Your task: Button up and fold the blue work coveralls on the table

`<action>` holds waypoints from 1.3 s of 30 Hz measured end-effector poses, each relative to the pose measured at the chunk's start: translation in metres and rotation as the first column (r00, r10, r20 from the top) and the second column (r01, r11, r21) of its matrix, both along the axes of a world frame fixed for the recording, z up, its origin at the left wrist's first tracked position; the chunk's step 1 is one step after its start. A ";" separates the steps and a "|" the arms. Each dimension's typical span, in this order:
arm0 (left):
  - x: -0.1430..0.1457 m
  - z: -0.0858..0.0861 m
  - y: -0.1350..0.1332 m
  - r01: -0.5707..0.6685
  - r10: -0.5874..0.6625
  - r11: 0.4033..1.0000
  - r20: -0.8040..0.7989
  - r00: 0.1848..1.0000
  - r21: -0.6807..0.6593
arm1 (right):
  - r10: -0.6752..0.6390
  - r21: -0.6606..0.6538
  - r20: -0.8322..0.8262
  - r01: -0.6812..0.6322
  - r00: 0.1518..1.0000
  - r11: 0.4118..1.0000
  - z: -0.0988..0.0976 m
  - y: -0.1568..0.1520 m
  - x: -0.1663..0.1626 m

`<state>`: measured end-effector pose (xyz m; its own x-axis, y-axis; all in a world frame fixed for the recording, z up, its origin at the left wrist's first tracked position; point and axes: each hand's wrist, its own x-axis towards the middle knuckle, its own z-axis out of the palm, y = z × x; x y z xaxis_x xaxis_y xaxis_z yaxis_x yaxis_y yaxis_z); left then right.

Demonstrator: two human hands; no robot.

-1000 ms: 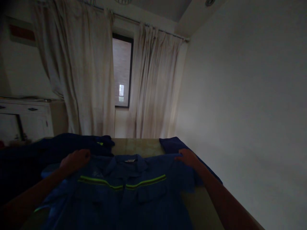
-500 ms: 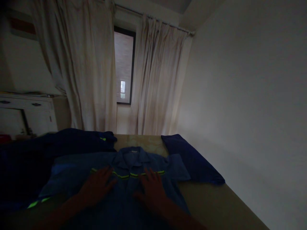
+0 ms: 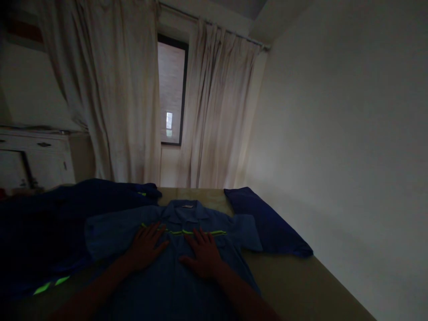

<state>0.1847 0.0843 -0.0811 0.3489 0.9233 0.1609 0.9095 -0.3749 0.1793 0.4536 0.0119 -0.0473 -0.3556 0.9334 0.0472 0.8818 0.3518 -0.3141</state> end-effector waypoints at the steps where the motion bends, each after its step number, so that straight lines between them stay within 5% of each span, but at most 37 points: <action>1: 0.001 0.002 0.003 -0.009 0.009 1.000 -0.005 1.000 -0.004 | 0.008 0.006 0.005 -0.008 1.000 1.000 0.000 0.006 0.000; 8: 0.050 0.020 -0.016 -0.047 0.037 0.996 0.135 0.990 0.072 | 0.048 0.080 -0.041 -0.044 0.998 0.996 -0.002 0.030 0.006; 14: 0.097 0.010 -0.043 -0.106 0.116 0.993 0.334 0.936 -0.047 | 0.148 0.290 0.010 -0.145 0.989 0.946 -0.002 0.016 -0.004; 23: 0.088 0.000 -0.055 -0.065 0.102 0.994 0.590 0.801 -0.084 | -0.150 0.280 -0.052 0.158 0.987 0.947 -0.008 -0.024 -0.046; 39: 0.083 0.002 -0.059 -0.003 -0.008 1.000 0.782 0.623 0.013 | -0.156 0.339 0.071 0.123 0.985 0.933 -0.007 -0.026 -0.050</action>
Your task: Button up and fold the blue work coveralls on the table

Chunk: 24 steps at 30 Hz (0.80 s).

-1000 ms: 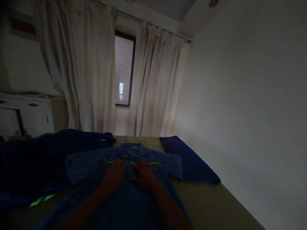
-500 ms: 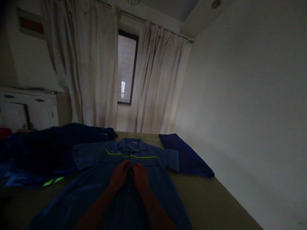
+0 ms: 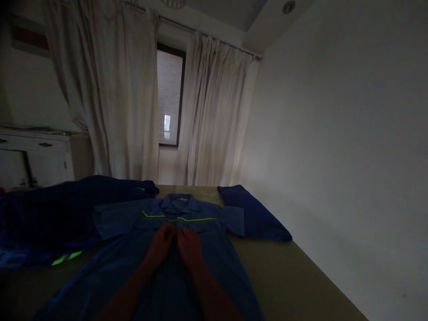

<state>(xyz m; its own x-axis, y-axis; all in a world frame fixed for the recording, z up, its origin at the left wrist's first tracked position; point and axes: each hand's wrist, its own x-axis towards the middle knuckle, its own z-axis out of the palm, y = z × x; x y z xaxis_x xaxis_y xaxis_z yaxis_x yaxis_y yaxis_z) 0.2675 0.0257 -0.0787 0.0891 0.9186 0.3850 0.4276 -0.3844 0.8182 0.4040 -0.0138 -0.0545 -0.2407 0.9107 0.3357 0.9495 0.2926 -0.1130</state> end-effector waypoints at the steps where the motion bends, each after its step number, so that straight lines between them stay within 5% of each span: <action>1: 0.000 -0.001 0.000 -0.001 0.001 1.000 0.016 1.000 0.003 | -0.007 0.001 -0.010 0.007 1.000 1.000 0.000 0.000 0.001; 9: 0.001 -0.001 0.000 0.008 -0.012 0.999 0.132 0.991 0.031 | -0.082 -0.002 -0.194 0.083 0.978 0.997 0.003 -0.003 0.009; 24: 0.005 -0.002 -0.003 0.057 -0.065 0.997 0.157 0.985 0.057 | -0.065 -0.011 -0.195 0.064 0.979 0.998 -0.003 0.001 0.010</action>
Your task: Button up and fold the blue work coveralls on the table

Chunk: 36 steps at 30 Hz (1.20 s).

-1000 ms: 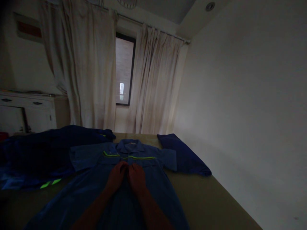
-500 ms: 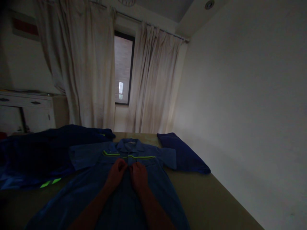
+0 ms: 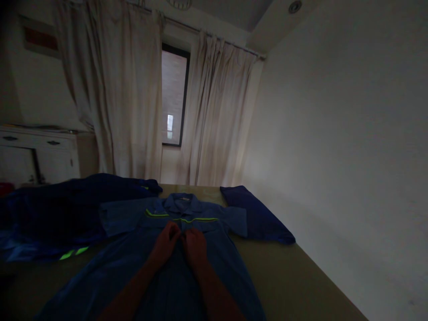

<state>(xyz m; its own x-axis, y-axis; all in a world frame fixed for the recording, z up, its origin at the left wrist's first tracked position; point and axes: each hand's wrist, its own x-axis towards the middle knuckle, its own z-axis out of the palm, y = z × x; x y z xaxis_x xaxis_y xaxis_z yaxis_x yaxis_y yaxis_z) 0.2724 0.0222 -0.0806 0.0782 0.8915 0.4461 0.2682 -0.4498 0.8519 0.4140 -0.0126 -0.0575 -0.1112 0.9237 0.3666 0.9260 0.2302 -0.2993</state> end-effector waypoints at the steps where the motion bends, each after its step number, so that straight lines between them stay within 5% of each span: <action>1: 0.000 0.000 0.000 -0.002 0.002 1.000 -0.005 1.000 0.000 | -0.001 -0.002 0.001 0.001 1.000 1.000 0.000 0.000 0.000; 14: 0.003 0.005 -0.006 -0.056 0.056 0.998 -0.066 0.996 -0.001 | -0.026 0.082 -0.065 0.031 0.998 0.996 -0.002 -0.001 0.002; 20: -0.003 0.005 0.002 -0.124 0.104 0.983 -0.147 0.984 -0.136 | -0.055 0.105 -0.156 0.072 0.986 0.992 -0.006 0.006 0.007; 27: -0.009 0.010 -0.017 0.034 -0.146 0.953 -0.354 0.924 -0.302 | -0.029 0.178 -0.290 0.083 0.957 0.980 -0.007 0.013 0.011; 31: -0.011 0.008 -0.042 0.027 -0.121 0.971 -0.389 0.913 -0.237 | 0.049 0.259 -0.355 0.048 0.934 0.965 0.002 0.004 0.009; 36: -0.017 0.010 -0.048 0.059 -0.121 0.978 -0.315 0.941 -0.200 | 0.134 0.056 -0.204 -0.125 0.970 0.990 0.007 -0.041 0.002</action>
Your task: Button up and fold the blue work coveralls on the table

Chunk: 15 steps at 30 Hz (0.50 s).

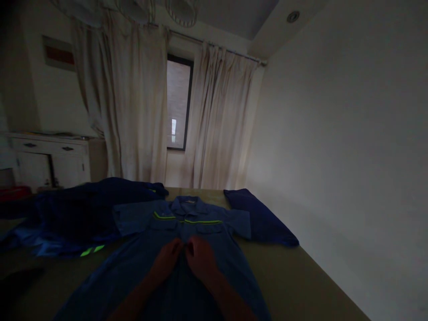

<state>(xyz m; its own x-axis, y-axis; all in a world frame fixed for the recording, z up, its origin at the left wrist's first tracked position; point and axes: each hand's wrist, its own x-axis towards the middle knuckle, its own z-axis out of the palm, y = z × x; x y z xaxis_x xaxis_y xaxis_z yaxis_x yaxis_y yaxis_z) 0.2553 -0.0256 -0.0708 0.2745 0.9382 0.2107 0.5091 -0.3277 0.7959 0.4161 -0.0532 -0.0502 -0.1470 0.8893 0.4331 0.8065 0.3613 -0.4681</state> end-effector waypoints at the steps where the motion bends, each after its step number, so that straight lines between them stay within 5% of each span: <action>1: -0.001 0.000 0.001 0.010 -0.010 1.000 0.017 1.000 -0.002 | 0.017 -0.057 0.034 -0.015 0.999 0.998 -0.001 -0.011 -0.001; 6: -0.001 -0.001 0.003 0.034 -0.031 0.999 0.074 0.997 -0.036 | 0.040 -0.162 -0.048 -0.047 0.998 0.986 -0.004 -0.042 0.000; 15: -0.006 -0.005 0.003 0.034 -0.034 0.998 -0.006 0.999 0.044 | 0.174 -0.168 -0.105 -0.189 0.979 0.967 0.003 -0.037 0.010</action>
